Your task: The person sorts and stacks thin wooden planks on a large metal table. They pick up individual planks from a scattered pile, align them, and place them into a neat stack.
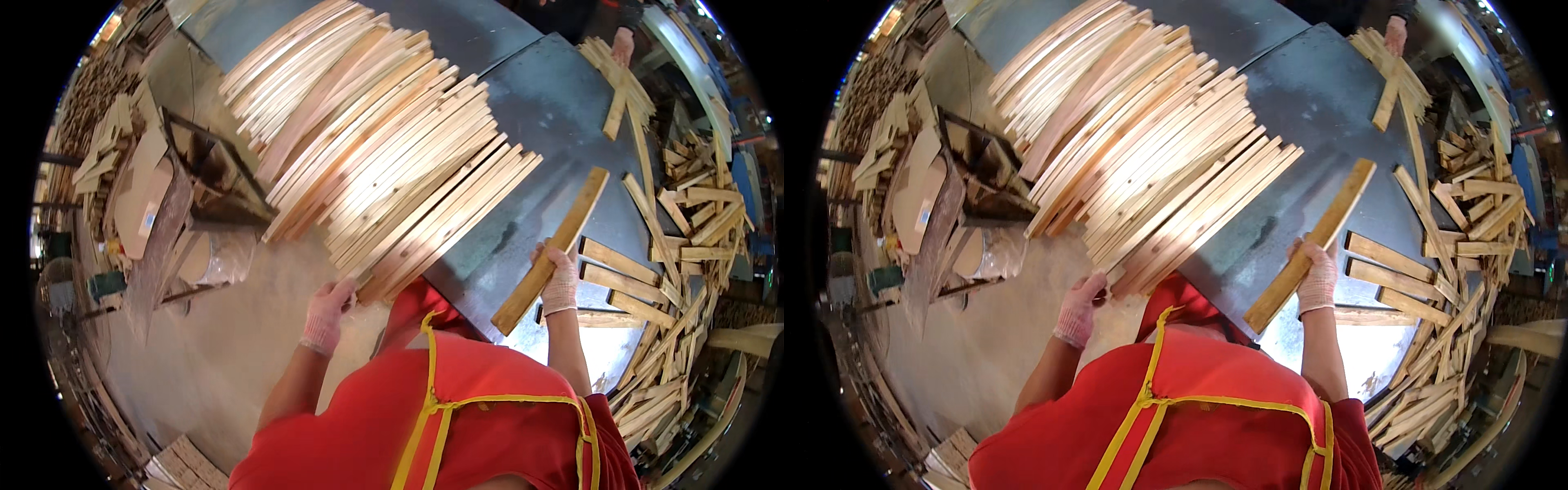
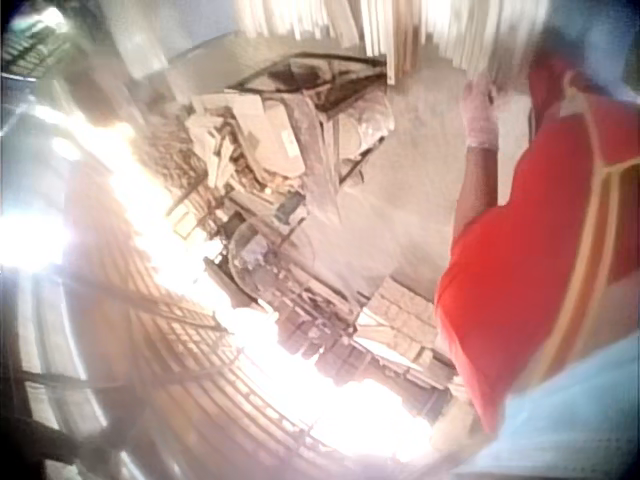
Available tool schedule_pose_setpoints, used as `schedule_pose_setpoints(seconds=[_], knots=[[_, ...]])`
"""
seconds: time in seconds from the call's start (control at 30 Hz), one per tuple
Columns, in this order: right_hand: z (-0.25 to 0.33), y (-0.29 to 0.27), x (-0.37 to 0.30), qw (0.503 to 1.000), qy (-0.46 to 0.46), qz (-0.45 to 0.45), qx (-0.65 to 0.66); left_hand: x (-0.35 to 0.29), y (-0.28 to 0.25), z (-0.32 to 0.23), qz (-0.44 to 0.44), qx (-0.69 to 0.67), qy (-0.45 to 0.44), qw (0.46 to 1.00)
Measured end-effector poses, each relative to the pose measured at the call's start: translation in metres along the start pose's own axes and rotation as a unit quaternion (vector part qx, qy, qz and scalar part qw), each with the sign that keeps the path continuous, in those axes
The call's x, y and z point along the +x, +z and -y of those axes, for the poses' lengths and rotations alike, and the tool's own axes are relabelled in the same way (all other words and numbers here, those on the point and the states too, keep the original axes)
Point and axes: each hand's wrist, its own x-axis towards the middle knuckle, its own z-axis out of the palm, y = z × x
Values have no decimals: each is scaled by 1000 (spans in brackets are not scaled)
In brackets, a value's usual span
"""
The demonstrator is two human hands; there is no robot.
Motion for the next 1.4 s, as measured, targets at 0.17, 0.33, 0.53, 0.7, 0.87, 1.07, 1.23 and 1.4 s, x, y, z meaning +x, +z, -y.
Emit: schedule_pose_setpoints(seconds=[0.17, 0.33, 0.53, 0.7, 0.87, 1.07, 1.23, 1.4], knots=[[-10, 29, -4, 1000, 29, 4, -6, 3, 12, -45, 60, -62, 95, 992], [-13, 66, -23, 996, 44, 45, 63, -31, 129, -36, 201, 197, 132, 950], [-4, 32, -5, 985, 50, 75, -146, -45, 177, -47, 244, 538, 408, 696], [45, 46, -54, 736, -104, 243, -623, -48, 177, -116, 92, 604, 659, 440], [45, 81, -26, 526, -495, 244, -647, 8, 173, -137, 94, 750, 391, 526], [-22, 71, 15, 632, -241, 37, -736, 125, 55, -134, -127, 625, 447, 627], [-81, 104, 16, 818, -194, 64, -537, 144, 32, -108, -264, 686, 456, 501], [-59, 130, 23, 942, -64, 121, -307, 89, 122, -41, -19, 674, 503, 541]])
